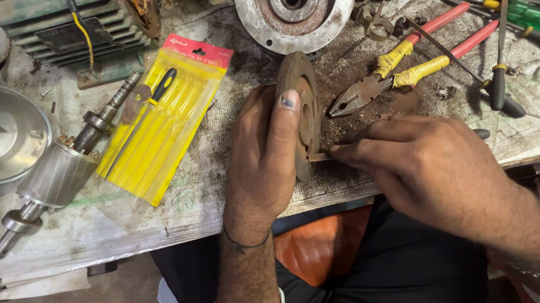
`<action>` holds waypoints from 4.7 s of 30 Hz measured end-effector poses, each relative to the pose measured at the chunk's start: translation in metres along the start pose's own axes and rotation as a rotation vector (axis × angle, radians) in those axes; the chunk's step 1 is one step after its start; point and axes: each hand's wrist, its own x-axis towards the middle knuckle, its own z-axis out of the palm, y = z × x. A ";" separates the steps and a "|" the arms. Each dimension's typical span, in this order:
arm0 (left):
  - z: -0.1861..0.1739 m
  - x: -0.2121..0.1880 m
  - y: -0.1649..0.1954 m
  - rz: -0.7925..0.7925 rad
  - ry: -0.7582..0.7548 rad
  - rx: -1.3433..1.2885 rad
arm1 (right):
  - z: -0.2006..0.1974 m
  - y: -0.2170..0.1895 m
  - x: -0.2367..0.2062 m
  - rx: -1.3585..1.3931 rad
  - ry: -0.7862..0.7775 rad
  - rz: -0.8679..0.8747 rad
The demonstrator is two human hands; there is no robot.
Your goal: The person holds a round metal motor end-bell cover on the workbench and scrapes rust and debris from its surface and edges using a file-like hand tool, rotating the cover to work different areas throughout the clip.
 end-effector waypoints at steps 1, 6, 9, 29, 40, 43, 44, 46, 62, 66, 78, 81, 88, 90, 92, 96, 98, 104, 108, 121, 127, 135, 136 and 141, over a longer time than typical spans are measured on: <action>0.000 0.000 0.000 -0.020 0.000 -0.003 | 0.001 0.000 0.000 0.003 0.014 -0.017; 0.000 0.002 0.000 -0.034 -0.009 0.010 | 0.004 0.000 0.001 0.027 0.063 -0.048; 0.000 0.001 0.001 -0.015 0.000 -0.003 | 0.005 -0.001 0.001 0.001 0.037 -0.006; 0.000 0.000 0.003 -0.004 0.006 -0.005 | 0.014 0.001 -0.001 -0.097 0.043 -0.010; 0.000 0.001 0.001 -0.003 -0.003 0.003 | 0.009 0.000 -0.001 -0.066 0.004 0.027; 0.001 0.001 0.000 0.022 -0.005 0.011 | 0.006 0.002 0.000 -0.073 0.002 0.057; 0.000 0.001 0.000 0.017 -0.005 0.009 | 0.005 0.003 0.000 -0.089 -0.002 0.072; 0.001 0.001 -0.001 0.010 -0.002 0.018 | 0.003 0.004 0.001 -0.129 -0.018 0.104; 0.002 0.002 0.001 -0.033 -0.005 -0.007 | -0.002 0.002 0.000 -0.138 -0.012 0.118; 0.003 0.002 0.001 -0.015 0.001 0.022 | 0.002 0.001 -0.001 -0.115 0.040 0.061; 0.006 0.000 0.002 0.056 0.019 0.029 | 0.017 -0.002 -0.005 -0.244 0.040 -0.009; 0.007 0.001 0.002 0.032 0.029 0.058 | 0.014 -0.003 -0.001 -0.263 0.206 -0.122; 0.008 0.000 0.007 0.060 0.043 0.052 | 0.009 -0.013 0.002 -0.359 -0.020 0.030; 0.009 0.001 0.008 0.087 0.052 0.038 | 0.005 -0.010 0.000 -0.337 0.030 0.010; 0.008 0.002 0.008 0.086 0.043 0.053 | 0.007 -0.007 0.000 -0.310 0.118 -0.008; 0.007 -0.001 0.008 0.053 0.019 0.053 | 0.010 -0.006 -0.001 -0.301 -0.019 0.057; 0.007 0.000 0.008 0.055 0.019 0.056 | 0.011 -0.007 0.001 -0.299 0.060 0.040; 0.006 0.000 0.010 0.042 0.004 0.038 | 0.013 -0.009 0.006 -0.269 0.035 0.047; 0.006 0.001 0.009 0.046 0.009 0.066 | 0.014 -0.007 0.004 -0.316 -0.015 0.070; 0.000 0.000 0.007 -0.093 0.049 0.006 | 0.007 0.005 -0.002 -0.227 -0.011 0.128; -0.008 0.000 0.008 -0.176 0.071 0.123 | 0.006 0.003 -0.001 -0.292 -0.057 0.212; -0.013 -0.001 0.004 -0.139 0.067 -0.001 | 0.009 0.001 0.000 -0.361 -0.113 0.232; -0.012 0.000 0.004 -0.143 0.071 0.019 | 0.009 0.001 0.000 -0.361 -0.115 0.226; -0.010 0.000 0.004 -0.145 0.083 0.067 | 0.009 0.001 0.000 -0.335 -0.103 0.208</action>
